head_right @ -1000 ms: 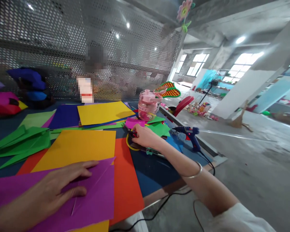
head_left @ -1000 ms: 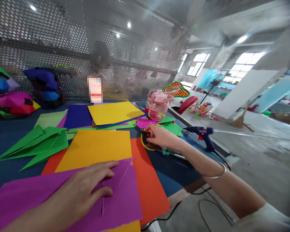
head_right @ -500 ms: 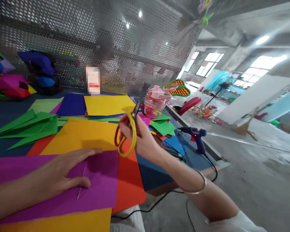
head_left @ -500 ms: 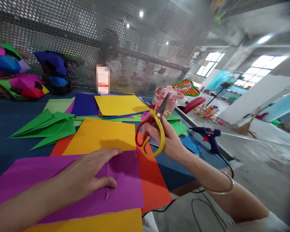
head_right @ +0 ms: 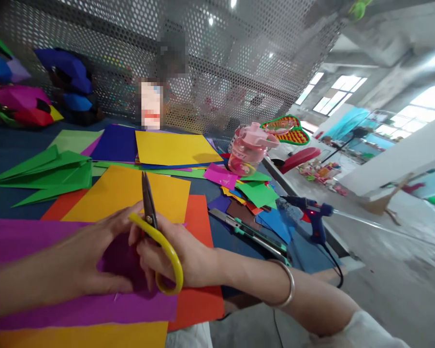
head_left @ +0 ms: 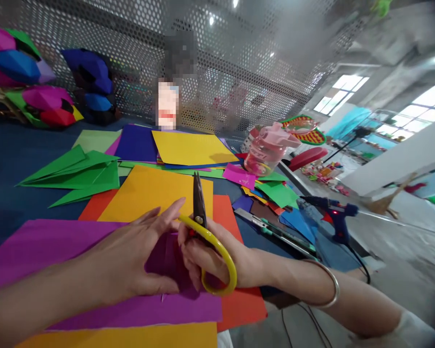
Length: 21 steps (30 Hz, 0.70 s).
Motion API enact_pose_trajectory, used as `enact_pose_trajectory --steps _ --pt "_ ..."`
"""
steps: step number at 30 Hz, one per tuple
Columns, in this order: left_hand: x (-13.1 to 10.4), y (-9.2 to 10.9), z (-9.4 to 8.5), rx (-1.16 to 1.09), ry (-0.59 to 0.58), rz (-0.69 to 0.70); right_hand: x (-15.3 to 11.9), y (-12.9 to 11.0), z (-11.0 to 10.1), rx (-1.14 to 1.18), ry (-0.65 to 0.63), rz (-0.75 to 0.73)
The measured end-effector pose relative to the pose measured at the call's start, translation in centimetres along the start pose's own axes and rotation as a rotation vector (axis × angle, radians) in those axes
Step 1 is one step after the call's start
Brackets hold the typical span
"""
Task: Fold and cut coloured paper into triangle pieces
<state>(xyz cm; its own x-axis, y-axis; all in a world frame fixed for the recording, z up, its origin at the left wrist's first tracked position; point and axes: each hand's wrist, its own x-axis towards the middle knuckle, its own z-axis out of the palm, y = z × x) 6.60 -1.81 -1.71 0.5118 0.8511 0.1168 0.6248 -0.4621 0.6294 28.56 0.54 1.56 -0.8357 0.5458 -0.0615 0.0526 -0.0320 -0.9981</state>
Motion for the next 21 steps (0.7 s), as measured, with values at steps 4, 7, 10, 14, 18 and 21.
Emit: enact_pose_trajectory --steps 4,7,10,14,18,21 --pt "0.0 0.3 -0.2 0.039 0.013 -0.060 0.1 -0.1 -0.5 -0.043 -0.019 0.051" --pt "-0.3 0.3 -0.5 0.059 -0.078 -0.091 0.1 -0.1 -1.3 -0.074 0.004 0.049" --pt "-0.7 -0.1 -0.5 0.102 -0.071 -0.050 -0.1 0.0 -2.3 -0.099 0.039 -0.006" --pt "-0.9 -0.6 -0.3 0.114 -0.026 0.038 -0.4 0.3 -3.4 -0.179 0.106 -0.082" --pt "-0.6 -0.6 -0.2 0.117 -0.014 0.085 -0.6 0.2 -4.0 -0.245 0.126 -0.091" --pt "-0.4 -0.6 -0.2 0.123 -0.007 0.117 -0.8 0.5 -4.6 -0.267 0.127 -0.109"
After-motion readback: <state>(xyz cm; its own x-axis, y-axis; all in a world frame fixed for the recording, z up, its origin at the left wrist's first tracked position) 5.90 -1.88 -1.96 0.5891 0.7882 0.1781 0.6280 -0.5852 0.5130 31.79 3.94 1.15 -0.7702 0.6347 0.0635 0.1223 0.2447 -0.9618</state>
